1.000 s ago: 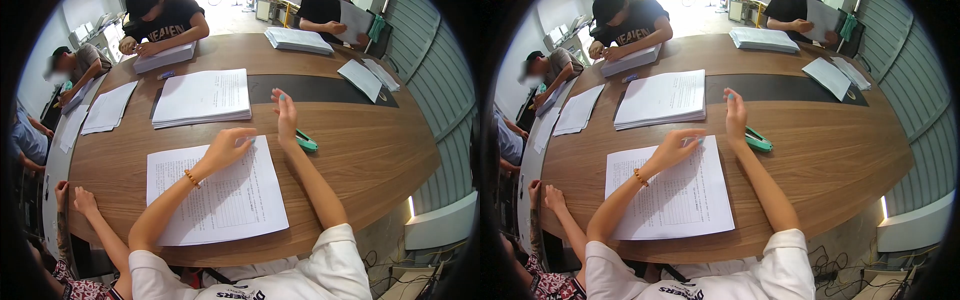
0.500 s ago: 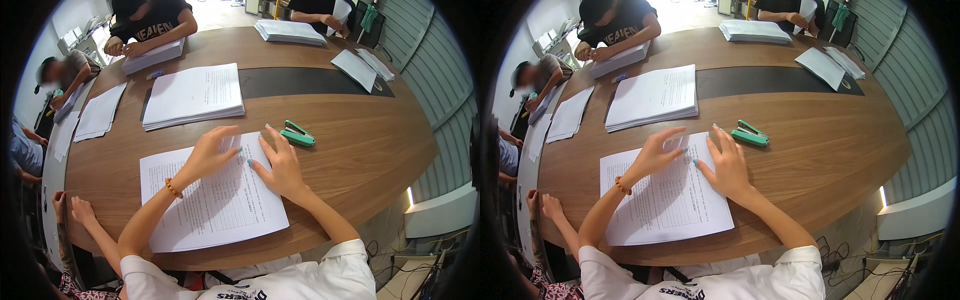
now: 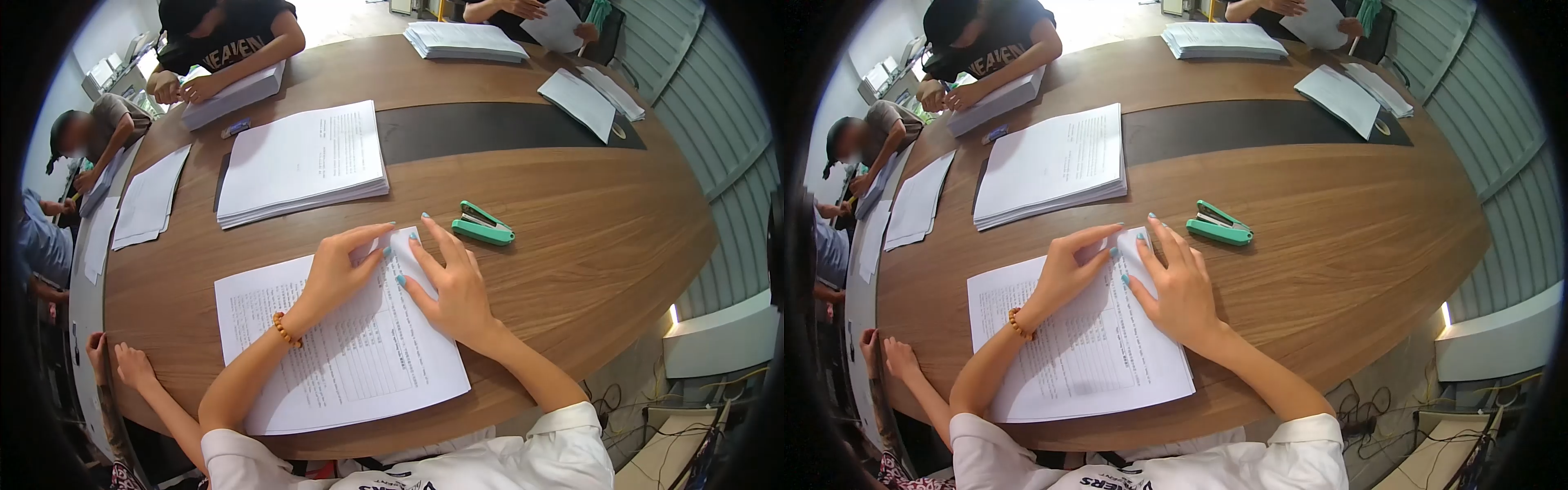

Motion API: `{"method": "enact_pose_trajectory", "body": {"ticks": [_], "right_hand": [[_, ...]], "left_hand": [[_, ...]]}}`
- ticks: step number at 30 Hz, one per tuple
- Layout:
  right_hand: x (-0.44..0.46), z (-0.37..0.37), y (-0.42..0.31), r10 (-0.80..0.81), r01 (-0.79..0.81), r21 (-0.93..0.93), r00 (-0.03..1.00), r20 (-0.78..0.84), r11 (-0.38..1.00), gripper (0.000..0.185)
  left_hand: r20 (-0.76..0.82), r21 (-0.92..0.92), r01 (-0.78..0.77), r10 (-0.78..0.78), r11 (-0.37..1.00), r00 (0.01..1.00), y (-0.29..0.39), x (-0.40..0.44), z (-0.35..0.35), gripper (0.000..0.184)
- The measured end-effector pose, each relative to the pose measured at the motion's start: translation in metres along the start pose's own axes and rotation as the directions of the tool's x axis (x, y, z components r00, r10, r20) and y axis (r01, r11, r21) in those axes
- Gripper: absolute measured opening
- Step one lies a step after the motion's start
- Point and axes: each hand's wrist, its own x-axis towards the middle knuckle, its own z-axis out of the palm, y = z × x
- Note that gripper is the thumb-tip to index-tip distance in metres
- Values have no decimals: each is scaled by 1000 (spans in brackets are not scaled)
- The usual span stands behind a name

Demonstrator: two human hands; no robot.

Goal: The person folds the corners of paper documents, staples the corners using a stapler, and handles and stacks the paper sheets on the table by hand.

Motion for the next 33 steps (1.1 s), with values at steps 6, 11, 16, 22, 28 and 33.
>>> {"method": "enact_pose_trajectory", "body": {"ticks": [6,11,16,22,28,33], "right_hand": [[-2,1,0,-29,30,13,998,-50,999,49],[0,2,0,97,-95,99,995,-20,991,54],[1,1,0,78,-78,95,997,1,992,51],[0,1,0,47,-47,128,999,4,991,50],[0,3,-1,116,-111,176,993,-18,978,51],[1,0,0,71,-71,92,997,3,993,51]], "left_hand": [[-102,-107,-157,146,982,984,-1,1,-3,26],[-22,-214,-58,54,975,998,-4,0,-5,21],[-86,-193,-45,28,980,996,-3,-1,-4,21],[-128,-51,-128,121,990,984,-4,-3,-3,18],[-63,-126,50,-58,991,996,5,-3,-6,20],[-130,-69,-124,114,990,985,-1,-4,-2,23]]}}
